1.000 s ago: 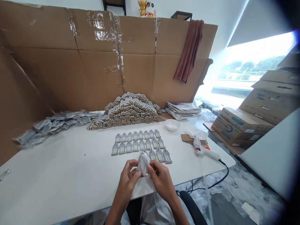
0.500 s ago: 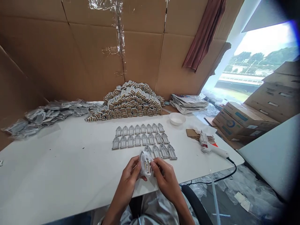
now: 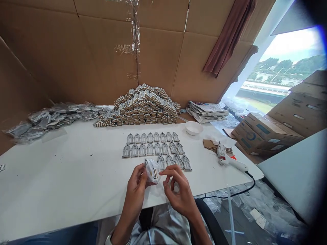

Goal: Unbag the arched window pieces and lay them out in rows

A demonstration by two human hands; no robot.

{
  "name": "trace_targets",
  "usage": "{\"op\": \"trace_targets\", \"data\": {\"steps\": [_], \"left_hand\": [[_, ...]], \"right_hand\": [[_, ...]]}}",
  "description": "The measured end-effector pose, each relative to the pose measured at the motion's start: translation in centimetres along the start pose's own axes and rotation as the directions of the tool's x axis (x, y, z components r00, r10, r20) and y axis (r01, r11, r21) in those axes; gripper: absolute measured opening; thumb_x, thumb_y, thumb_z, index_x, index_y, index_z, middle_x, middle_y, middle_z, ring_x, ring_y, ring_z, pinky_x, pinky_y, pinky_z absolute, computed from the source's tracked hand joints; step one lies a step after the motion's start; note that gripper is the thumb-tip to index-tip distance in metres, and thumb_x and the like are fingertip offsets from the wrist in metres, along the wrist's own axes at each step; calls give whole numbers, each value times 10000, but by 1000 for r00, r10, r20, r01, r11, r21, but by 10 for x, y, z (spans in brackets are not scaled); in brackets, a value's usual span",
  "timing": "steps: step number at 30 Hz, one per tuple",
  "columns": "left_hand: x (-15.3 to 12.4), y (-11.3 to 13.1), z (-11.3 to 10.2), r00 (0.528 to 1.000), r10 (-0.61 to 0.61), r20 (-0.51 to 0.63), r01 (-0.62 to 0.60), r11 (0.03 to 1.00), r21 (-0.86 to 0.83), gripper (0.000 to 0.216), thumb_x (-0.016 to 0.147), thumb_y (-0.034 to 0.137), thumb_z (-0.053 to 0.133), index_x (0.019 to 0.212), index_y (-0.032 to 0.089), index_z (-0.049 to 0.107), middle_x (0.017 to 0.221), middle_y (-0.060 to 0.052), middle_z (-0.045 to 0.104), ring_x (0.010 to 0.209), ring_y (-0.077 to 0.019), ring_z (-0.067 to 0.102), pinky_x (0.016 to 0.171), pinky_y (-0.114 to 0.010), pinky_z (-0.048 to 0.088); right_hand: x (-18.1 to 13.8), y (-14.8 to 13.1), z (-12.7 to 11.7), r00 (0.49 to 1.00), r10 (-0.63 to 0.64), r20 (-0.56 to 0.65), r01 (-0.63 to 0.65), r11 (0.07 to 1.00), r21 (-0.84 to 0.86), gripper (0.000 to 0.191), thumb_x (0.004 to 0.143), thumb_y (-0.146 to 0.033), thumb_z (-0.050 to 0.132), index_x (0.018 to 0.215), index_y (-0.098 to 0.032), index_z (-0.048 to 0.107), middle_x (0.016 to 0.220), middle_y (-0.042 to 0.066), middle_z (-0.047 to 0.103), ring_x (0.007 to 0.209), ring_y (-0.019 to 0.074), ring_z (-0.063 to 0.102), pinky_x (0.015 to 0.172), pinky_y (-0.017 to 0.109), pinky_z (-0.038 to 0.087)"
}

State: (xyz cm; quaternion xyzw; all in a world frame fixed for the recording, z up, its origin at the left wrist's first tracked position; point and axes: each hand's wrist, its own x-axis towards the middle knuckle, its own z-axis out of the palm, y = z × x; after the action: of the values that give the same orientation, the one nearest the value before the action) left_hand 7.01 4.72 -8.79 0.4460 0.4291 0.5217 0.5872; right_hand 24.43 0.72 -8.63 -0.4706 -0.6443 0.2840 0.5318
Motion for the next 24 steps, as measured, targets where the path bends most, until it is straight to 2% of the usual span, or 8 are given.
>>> {"op": "trace_targets", "data": {"steps": [2, 7, 10, 13, 19, 24], "left_hand": [[0, 1, 0, 1000, -14, -10, 14, 999, -33, 432, 983, 524, 720, 1281, 218, 655, 1283, -111, 720, 1118, -276, 702, 853, -376, 645], [2, 2, 1, 997, -59, -44, 54, 993, -107, 441, 924, 532, 784, 1211, 218, 671, 1239, -98, 746, 1134, -274, 718, 934, -384, 626], [1, 4, 3, 995, -86, -59, 79, 990, -119, 456, 884, 542, 819, 1165, 213, 677, 1196, -97, 762, 1085, -270, 736, 891, -359, 620], [0, 7, 4, 989, -135, -54, 125, 981, -146, 450, 866, 523, 841, 1138, 211, 664, 1154, -93, 777, 1027, -267, 753, 851, -350, 617], [-1, 17, 4, 986, -163, 20, 163, 961, -224, 397, 843, 408, 872, 1118, 208, 668, 1141, -85, 784, 1007, -245, 746, 843, -344, 615], [-4, 23, 3, 982, -143, 120, 161, 974, -157, 445, 841, 374, 896, 1184, 220, 658, 1219, -102, 773, 1093, -261, 732, 855, -339, 614]], "right_hand": [[1, 0, 1, 999, 14, 32, -13, 999, -33, 342, 977, -134, 614, 1244, -326, 706, 1194, 44, 589, 847, 152, 618, 644, 270, 510], [0, 6, 5, 1000, 20, -13, -21, 998, -63, 137, 1028, -244, 691, 1133, -310, 749, 1131, 41, 617, 758, 137, 608, 612, 278, 498], [-2, 9, 5, 998, -17, -54, 13, 998, -61, 78, 1043, -249, 686, 1061, -285, 753, 1065, 38, 626, 723, 133, 603, 592, 278, 484], [-2, 9, 5, 995, -54, -86, 46, 995, -86, 111, 1062, -223, 648, 1017, -267, 739, 1012, 36, 639, 724, 139, 602, 582, 276, 470], [0, 7, 5, 987, -56, -150, 45, 996, -80, 75, 1055, -215, 661, 1005, -250, 705, 964, 33, 669, 745, 152, 608, 607, 284, 474], [-2, 6, 5, 987, -31, -160, 19, 997, -79, 101, 1060, -225, 647, 1001, -251, 725, 964, 44, 682, 757, 165, 609, 630, 302, 488]]}}
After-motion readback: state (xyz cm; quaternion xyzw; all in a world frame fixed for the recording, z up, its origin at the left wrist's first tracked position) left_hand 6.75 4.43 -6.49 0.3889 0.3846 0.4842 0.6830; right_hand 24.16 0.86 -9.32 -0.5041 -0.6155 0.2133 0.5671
